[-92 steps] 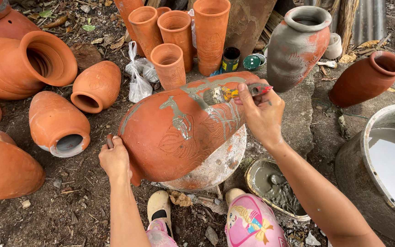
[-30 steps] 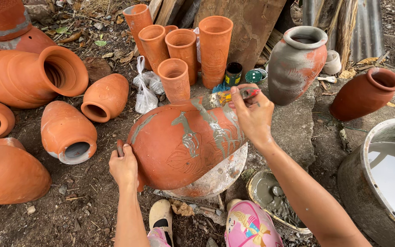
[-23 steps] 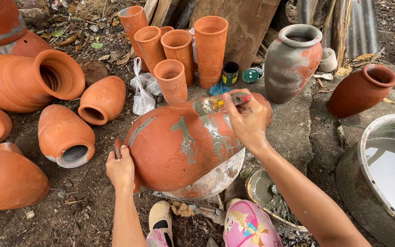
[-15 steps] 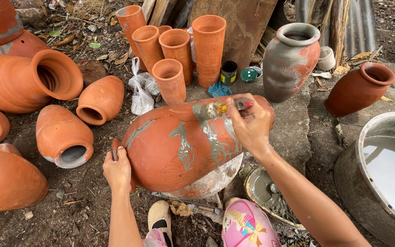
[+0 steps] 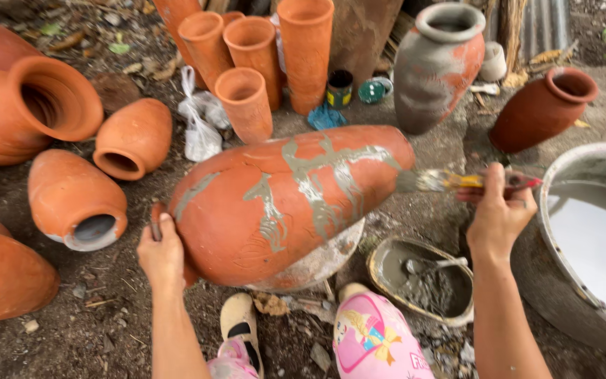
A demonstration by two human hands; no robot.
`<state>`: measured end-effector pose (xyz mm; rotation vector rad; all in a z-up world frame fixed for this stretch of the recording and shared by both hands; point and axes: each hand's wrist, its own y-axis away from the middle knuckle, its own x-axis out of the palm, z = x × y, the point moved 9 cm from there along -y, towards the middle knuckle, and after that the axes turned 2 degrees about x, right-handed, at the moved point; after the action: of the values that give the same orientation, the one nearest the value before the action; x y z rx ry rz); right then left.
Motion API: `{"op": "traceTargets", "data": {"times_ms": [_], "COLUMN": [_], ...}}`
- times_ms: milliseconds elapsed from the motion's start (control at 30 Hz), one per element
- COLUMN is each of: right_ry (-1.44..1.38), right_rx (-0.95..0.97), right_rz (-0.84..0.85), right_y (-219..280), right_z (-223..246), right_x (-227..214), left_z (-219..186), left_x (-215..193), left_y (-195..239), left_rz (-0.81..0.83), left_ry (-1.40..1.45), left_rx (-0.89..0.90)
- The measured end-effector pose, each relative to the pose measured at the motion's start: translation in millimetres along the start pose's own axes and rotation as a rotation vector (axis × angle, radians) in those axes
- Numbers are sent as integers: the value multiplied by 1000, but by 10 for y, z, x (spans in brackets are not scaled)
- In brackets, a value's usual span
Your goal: The person applies a grey adhesive mixture to the cracks of a large clay jar using a brush, dipping the brush into a small container of the mixture repeatedly while rotating the jar by hand.
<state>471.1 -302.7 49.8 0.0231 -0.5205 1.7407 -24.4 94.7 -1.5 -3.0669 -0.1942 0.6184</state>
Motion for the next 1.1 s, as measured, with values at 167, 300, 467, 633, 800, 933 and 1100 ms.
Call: {"op": "traceTargets", "data": {"times_ms": [167,300,467,633,800,933,1100], "right_ry": [598,873,1026,1031,1048,661,0], "right_rx": [265,512,245,220,251,529,711], "right_rz": [-157,252,401,452,398,-85,-533], "right_y": [186,729,1062,1188,1304,1119,686], "right_z": [-1745,-3031,-3378,-3394,-3284,-3154,-2530], "right_x": [-1222,-1224,-1120,-1055,-996,-1447,-1703], "left_z": [66,33,-28,83,291,268,42], "left_x": [-53,-2,6,34,70,56,58], "left_y": [-104,-78,-18,-44,-146,-177,-94], "left_rz": [-7,88,30,34,56,18,-24], "left_ry": [-4,255,70,123,177,173,-4], "left_rx": [72,57,-28,-155,-215,-176,-63]}}
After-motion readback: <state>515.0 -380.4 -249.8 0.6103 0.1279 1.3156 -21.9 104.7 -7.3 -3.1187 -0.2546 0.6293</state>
